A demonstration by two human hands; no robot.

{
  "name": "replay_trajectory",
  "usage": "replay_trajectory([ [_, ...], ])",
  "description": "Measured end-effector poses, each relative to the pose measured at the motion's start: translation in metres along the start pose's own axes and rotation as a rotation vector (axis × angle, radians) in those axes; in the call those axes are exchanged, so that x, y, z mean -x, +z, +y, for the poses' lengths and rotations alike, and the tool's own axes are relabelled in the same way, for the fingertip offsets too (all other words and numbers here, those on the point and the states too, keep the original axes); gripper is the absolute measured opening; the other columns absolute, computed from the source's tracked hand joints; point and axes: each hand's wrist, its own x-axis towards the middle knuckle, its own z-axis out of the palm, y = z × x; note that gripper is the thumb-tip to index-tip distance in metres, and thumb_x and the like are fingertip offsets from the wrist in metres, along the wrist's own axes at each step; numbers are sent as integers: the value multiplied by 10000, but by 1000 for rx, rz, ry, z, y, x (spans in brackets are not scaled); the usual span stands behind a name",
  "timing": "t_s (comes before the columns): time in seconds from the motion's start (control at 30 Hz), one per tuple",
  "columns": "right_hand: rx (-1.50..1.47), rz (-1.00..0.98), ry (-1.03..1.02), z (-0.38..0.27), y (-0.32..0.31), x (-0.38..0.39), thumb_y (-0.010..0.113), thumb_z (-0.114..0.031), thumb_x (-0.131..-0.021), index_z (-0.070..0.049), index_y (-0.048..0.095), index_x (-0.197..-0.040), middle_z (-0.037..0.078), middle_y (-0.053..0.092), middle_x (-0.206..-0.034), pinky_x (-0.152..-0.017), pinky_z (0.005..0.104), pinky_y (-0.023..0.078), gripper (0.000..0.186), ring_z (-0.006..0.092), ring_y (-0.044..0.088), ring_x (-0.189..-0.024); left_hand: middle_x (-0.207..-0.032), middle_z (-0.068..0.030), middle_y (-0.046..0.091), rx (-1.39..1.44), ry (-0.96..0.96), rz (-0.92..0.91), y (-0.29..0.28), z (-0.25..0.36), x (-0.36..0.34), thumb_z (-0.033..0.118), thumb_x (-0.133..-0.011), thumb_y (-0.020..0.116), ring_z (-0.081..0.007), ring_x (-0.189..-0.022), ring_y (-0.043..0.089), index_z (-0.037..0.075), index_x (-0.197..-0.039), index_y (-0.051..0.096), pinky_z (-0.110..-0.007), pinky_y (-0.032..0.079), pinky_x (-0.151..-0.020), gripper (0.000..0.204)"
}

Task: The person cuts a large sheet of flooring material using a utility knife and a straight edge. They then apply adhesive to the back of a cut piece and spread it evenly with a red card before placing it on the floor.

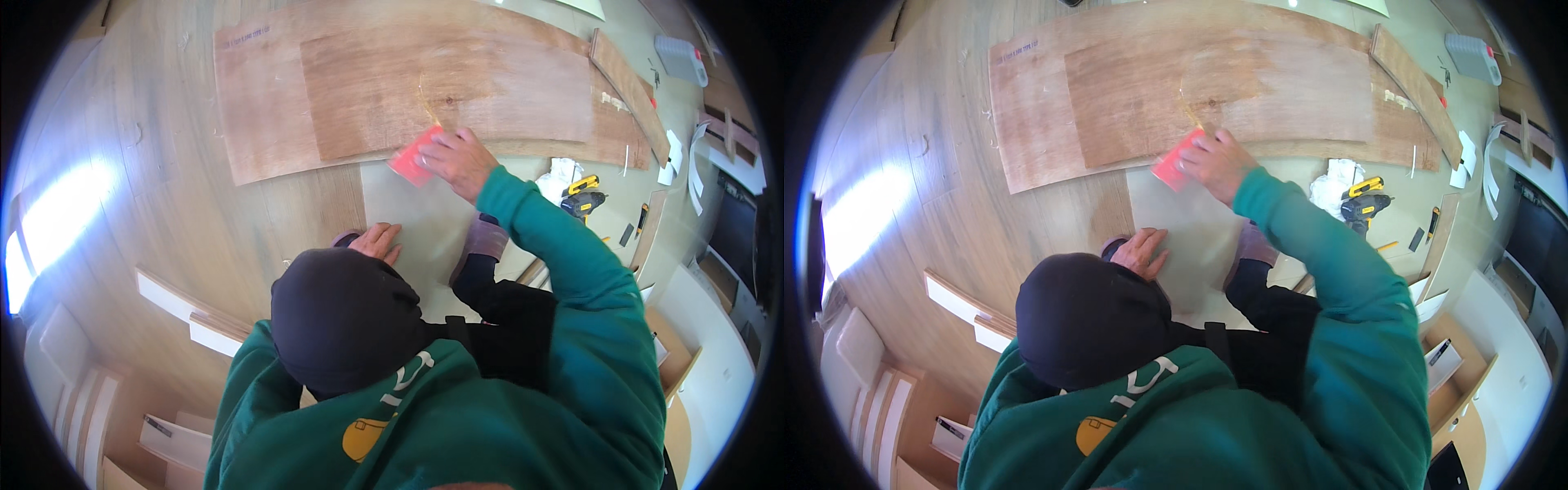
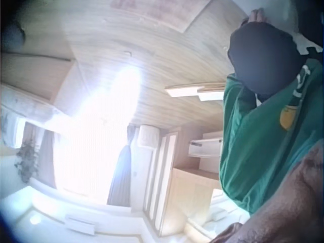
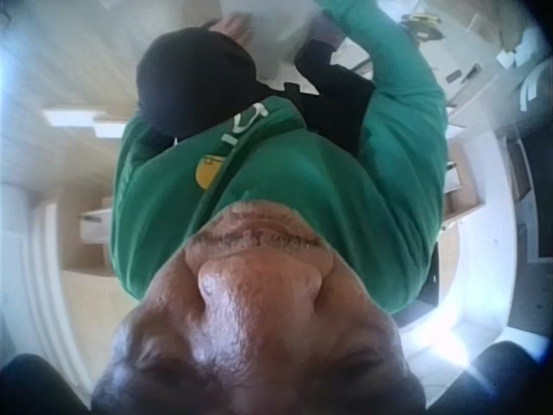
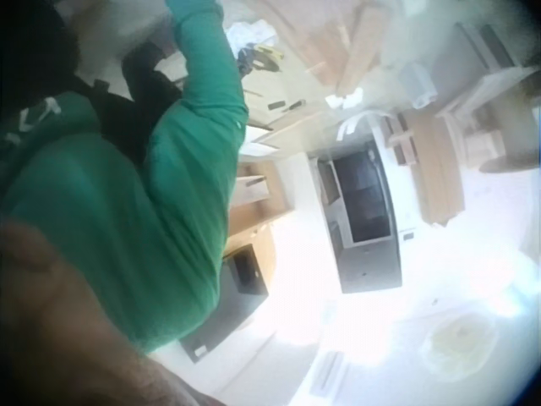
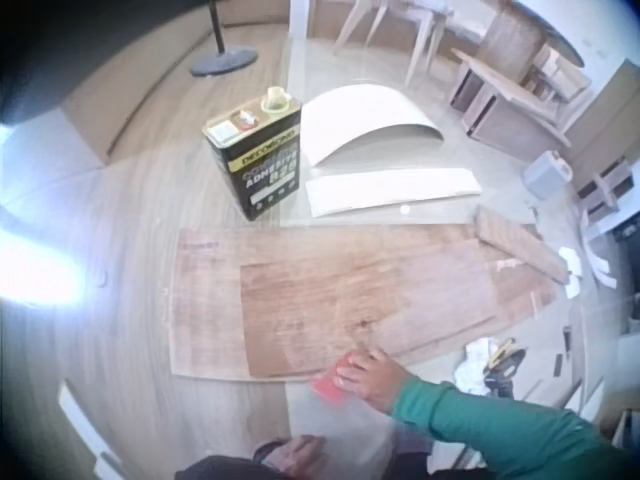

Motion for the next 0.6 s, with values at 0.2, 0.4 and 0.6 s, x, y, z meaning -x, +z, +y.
replay_trajectory([
  [0.2,-13,40,238,63,-81,50,575,-28,-812,-126,640,-1188,54,628,-1215,-917,383,407,395,235,564,-1140,-1174,-151,570,-56,-120,-58,1,16,0,181,-848,711,-338,-945,633,43,-1289,534,-397,527,-803,495],
  [0.4,86,119,183,95,-58,40,541,-36,-846,-123,637,-1196,63,620,-1243,-939,403,408,374,246,566,-1156,-1152,-166,583,-25,-52,-35,2,6,0,197,-849,722,-332,-887,638,33,-1299,527,-386,531,-762,517],
  [0.6,108,526,503,104,0,-8,534,-54,-851,-145,629,-1209,44,621,-1236,-956,429,383,381,241,552,-1167,-1133,-178,594,-22,-99,-27,2,9,-1,191,-851,708,-351,-934,633,28,-1299,513,-391,532,-782,514],
])
